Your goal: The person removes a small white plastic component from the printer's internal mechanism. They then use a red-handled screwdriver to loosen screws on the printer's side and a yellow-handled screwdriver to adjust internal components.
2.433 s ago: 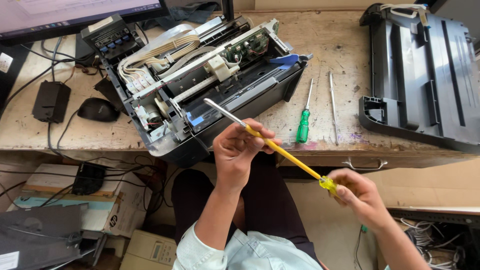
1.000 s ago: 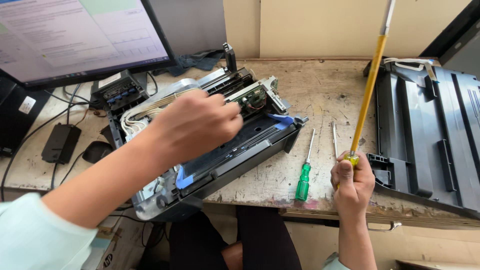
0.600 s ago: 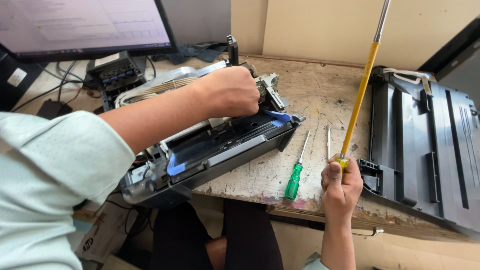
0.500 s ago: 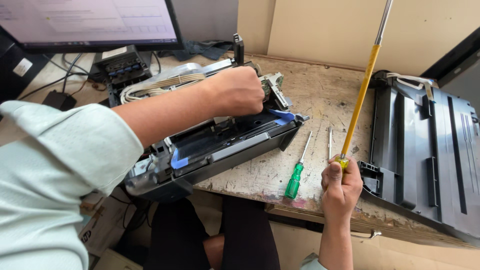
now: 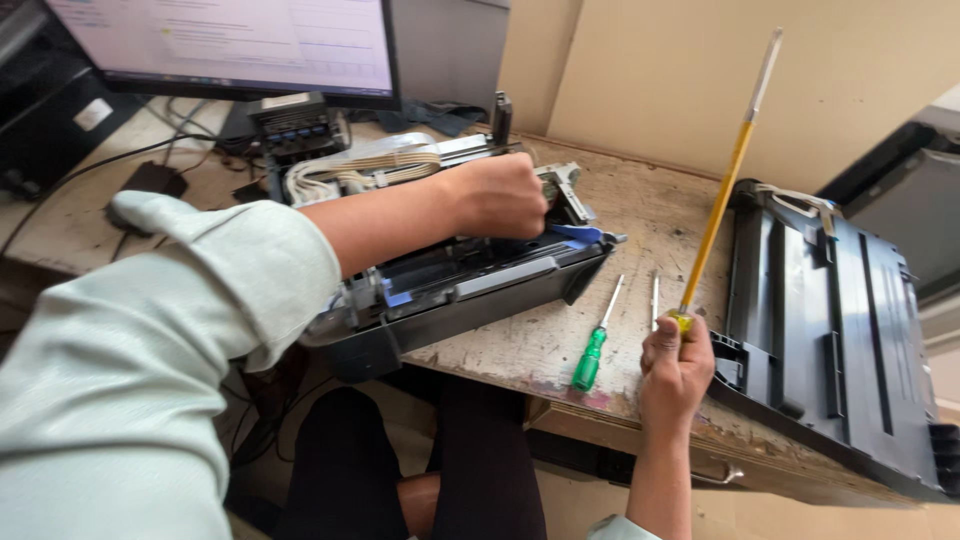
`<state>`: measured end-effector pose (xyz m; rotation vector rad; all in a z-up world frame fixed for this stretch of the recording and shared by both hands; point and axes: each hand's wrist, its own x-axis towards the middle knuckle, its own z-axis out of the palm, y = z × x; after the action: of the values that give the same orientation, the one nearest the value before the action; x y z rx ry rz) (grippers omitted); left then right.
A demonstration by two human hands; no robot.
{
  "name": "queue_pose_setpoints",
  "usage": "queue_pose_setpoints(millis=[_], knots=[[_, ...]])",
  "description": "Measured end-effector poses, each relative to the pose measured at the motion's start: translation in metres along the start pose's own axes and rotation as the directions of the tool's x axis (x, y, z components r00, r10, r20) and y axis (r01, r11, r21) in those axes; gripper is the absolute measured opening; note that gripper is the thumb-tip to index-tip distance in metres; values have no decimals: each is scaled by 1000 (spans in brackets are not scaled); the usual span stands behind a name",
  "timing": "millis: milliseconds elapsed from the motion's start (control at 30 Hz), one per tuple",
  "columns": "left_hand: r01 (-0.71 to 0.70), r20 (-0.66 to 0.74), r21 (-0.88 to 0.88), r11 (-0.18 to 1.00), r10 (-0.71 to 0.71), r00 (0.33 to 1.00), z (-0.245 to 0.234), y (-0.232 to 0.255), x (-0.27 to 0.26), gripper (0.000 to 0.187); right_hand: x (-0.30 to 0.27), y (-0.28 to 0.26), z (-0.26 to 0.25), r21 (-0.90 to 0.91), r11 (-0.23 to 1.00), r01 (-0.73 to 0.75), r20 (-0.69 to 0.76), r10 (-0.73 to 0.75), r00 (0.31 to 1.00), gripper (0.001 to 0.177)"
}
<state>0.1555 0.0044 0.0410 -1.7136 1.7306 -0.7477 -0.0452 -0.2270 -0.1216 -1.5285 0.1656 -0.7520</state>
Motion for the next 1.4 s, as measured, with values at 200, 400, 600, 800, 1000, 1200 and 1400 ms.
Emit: queue_pose_setpoints(millis=[200, 400, 600, 800, 1000, 1200, 1400], knots=[[206, -215, -213, 955, -251, 944, -25, -19, -29, 24, -2, -2, 2, 92, 996, -19, 18, 17, 1000, 18], [320, -303, -658, 682, -629, 716, -42, -15, -145, 17, -8, -7, 2, 52, 999, 0, -15, 1, 1000, 22], [701, 86, -713, 14, -991, 106, -44, 100, -293, 9, -11, -15, 6, 59, 998, 20, 0, -20, 1000, 37], [841, 282, -471, -268, -948, -144, 9, 181, -346, 10, -19, -34, 22, -122, 988, -99, -97, 87, 991, 26], [839, 208, -416, -350, -935, -287, 61, 166, -376, 7, -18, -12, 19, -84, 996, 17, -98, -26, 995, 26], [924, 89, -250, -288, -957, -274, 94, 134, -394, 24, -7, 21, -8, 25, 999, 29, -91, -27, 995, 28], [928, -69, -311, -204, -969, -236, 85, 141, -388, 33, -6, 25, -12, -7, 997, 76, -49, -76, 996, 32]])
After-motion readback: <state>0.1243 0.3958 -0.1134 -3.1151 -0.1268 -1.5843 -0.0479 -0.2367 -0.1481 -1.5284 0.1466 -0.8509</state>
